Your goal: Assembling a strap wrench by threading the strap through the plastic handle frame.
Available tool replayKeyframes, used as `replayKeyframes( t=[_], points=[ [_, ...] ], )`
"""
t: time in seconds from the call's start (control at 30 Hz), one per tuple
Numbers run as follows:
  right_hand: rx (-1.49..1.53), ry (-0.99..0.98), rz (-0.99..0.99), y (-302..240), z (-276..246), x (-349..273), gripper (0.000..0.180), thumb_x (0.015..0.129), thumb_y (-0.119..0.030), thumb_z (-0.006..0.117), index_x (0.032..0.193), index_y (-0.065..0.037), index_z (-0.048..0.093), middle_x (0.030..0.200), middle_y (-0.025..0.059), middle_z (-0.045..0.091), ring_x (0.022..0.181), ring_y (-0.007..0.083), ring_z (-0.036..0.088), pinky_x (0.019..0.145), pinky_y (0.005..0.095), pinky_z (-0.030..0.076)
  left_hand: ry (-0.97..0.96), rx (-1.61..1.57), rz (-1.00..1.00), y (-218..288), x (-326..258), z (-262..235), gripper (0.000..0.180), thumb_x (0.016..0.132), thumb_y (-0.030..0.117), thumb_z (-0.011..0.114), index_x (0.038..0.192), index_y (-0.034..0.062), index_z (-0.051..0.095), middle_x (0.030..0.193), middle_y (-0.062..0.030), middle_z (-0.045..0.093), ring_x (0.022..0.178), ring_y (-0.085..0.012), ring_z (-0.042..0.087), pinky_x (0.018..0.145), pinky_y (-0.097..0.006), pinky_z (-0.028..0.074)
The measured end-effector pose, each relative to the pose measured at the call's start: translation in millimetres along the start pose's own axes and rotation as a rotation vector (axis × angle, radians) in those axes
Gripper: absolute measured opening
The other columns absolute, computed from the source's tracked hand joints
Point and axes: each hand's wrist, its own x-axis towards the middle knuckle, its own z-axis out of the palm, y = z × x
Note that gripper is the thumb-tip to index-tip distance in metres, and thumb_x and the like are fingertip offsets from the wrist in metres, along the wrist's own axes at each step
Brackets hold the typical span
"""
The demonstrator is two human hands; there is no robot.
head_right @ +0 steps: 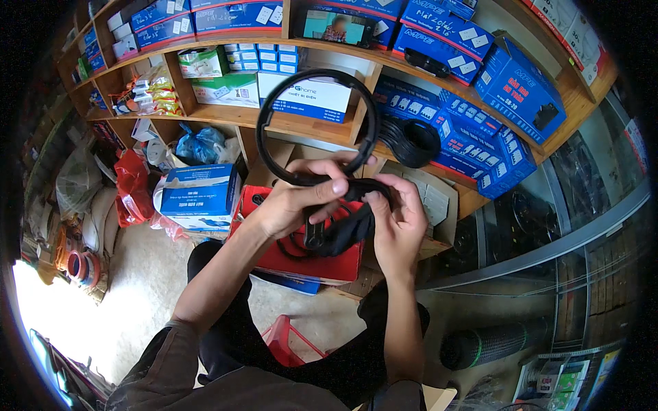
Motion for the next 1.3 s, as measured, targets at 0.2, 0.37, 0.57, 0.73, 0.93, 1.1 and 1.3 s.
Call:
replayKeyframes(
  t=[0.2,0.37,0.57,0.73,0.93,1.1,1.3],
  points=[
    [-0.006,0.251,0.004,10,15,-6,0.021,0.105,-0.014,0.065,0.117,0.004,0.064,0.104,0.0041,0.069,0.094,0.0094,0.065,0.086,0.0233,0.051,0.076,0.137,-0.038,-22,5,10,0.022,0.097,0.024,0.077,0.105,0.0054,0.069,0.092,-0.0010,0.068,0.059,-0.0046,0.051,0.049,-0.021,0.036],
    [-0.006,0.202,-0.053,8,26,-8,0.031,0.106,-0.018,0.065,0.128,0.004,0.065,0.102,-0.0006,0.067,0.086,0.0040,0.058,0.073,0.0204,0.047,0.182,0.157,0.051,-32,10,8,0.020,0.100,0.023,0.073,0.106,0.0039,0.070,0.115,-0.0049,0.072,0.062,-0.0054,0.055,0.050,-0.021,0.039],
    [-0.099,0.156,0.033,-2,14,-7,0.029,0.107,-0.022,0.063,0.123,0.001,0.070,0.098,-0.0010,0.065,0.082,0.0030,0.052,0.069,0.0194,0.042,0.089,0.215,-0.004,-19,5,6,0.034,0.100,0.028,0.073,0.124,0.0043,0.072,0.115,-0.0084,0.069,0.063,-0.0068,0.056,0.049,-0.024,0.041],
    [-0.220,0.140,-0.021,9,15,-10,0.028,0.108,-0.020,0.060,0.126,0.001,0.069,0.108,0.0041,0.070,0.087,0.0044,0.055,0.076,0.0201,0.046,0.157,0.212,0.351,-40,19,9,0.031,0.097,0.027,0.077,0.113,0.0011,0.074,0.134,-0.0111,0.064,0.100,-0.0109,0.062,0.080,-0.027,0.051],
    [0.090,0.054,0.035,-9,13,-3,0.029,0.108,-0.020,0.061,0.129,-0.001,0.058,0.108,0.0075,0.069,0.083,0.0073,0.057,0.072,0.0215,0.046,0.086,0.433,0.174,-24,12,2,0.029,0.097,0.019,0.075,0.120,0.0011,0.075,0.139,-0.0170,0.062,0.133,-0.0209,0.056,0.106,-0.035,0.047],
    [0.054,0.081,-0.026,6,12,-1,0.028,0.104,-0.014,0.067,0.126,-0.001,0.056,0.103,0.0048,0.067,0.082,0.0071,0.057,0.072,0.0218,0.046,0.218,0.506,0.300,-37,15,4,0.028,0.093,0.025,0.080,0.114,0.0064,0.077,0.140,-0.0177,0.060,0.134,-0.0284,0.056,0.111,-0.040,0.041],
    [-0.054,0.172,-0.061,15,2,-4,0.024,0.101,-0.012,0.072,0.119,0.000,0.063,0.110,0.0073,0.068,0.100,0.0113,0.063,0.089,0.0255,0.050,0.190,0.426,0.152,-26,8,13,0.028,0.095,0.021,0.078,0.113,-0.0004,0.076,0.140,-0.0150,0.058,0.125,-0.0175,0.060,0.095,-0.031,0.051]
  ],
)
